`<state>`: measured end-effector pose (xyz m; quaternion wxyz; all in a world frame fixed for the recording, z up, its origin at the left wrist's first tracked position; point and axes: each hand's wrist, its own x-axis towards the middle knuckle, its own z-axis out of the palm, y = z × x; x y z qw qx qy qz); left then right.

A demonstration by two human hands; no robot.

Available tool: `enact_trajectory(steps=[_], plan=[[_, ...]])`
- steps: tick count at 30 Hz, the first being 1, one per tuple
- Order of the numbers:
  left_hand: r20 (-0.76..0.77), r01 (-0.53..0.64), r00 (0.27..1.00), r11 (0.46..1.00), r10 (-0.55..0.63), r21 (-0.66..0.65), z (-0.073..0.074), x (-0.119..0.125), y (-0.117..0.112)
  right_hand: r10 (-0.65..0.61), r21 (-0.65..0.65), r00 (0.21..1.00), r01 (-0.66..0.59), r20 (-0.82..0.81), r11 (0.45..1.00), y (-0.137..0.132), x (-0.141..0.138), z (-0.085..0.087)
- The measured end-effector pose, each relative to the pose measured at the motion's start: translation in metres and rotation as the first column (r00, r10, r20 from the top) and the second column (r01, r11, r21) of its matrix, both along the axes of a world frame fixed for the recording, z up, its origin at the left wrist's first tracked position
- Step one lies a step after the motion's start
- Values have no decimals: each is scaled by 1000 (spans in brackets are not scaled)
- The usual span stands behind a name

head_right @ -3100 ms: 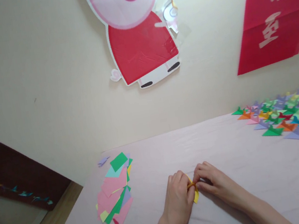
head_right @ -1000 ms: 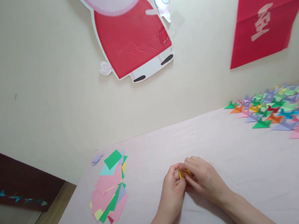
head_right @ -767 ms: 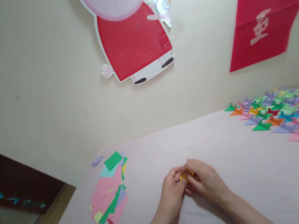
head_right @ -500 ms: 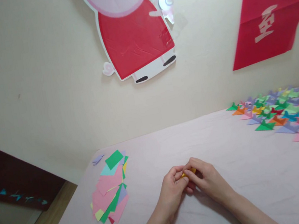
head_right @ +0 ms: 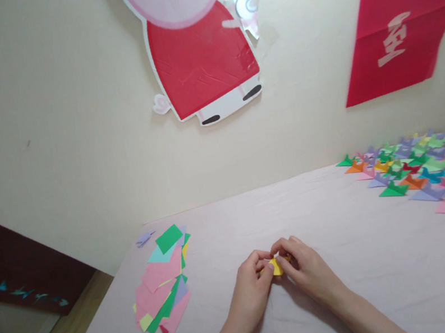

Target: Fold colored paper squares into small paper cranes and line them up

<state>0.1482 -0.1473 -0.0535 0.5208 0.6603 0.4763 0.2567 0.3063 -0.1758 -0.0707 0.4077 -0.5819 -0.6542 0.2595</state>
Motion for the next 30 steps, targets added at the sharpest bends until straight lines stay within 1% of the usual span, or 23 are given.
enact_trajectory(steps=[1,2,3,4,5,6,7,10,12,13,15,19,22,26,30], plan=[[-167,23,986,989,1,145,7,-3,-3,1,2,1000,-1,24,1000,0,-1,0],[-327,62,944,955,37,289,14,-6,-7,0,7,999,-1,50,1000,0,-2,-1],[-457,124,885,905,84,408,18,-9,-12,0,13,997,-1,77,1000,0,-3,-1],[-558,188,821,866,121,464,19,-12,-19,-1,18,995,-1,101,1000,0,-4,-1],[-624,241,769,842,137,483,17,-14,-25,-1,18,992,-1,123,1000,0,-4,-1],[-660,295,740,819,129,491,11,-17,-32,0,11,990,-1,141,1000,0,-5,-2],[-673,343,730,790,115,508,3,-18,-38,4,1,988,-4,155,1000,0,-5,-2],[-643,395,752,682,145,615,-28,-21,-50,14,-27,986,-10,168,1000,1,-6,-1],[-648,425,747,641,150,639,-42,-20,-52,14,-36,986,-8,166,999,1,-7,0],[-656,443,741,628,146,640,-46,-19,-51,9,-39,986,-3,167,999,0,-7,0],[-676,474,725,613,136,632,-46,-18,-49,-13,-48,985,21,173,999,0,-6,0],[-693,506,712,598,117,621,-39,-17,-47,-84,-47,984,93,159,995,-1,-1,-2],[-685,506,719,587,117,632,-36,-17,-47,-100,-34,985,106,138,994,-1,2,-5],[-674,494,728,587,125,642,-33,-16,-46,-124,-7,986,126,113,992,-2,2,-7],[-687,506,718,596,109,623,-28,-14,-45,-138,-5,989,138,60,990,-2,4,-10]])
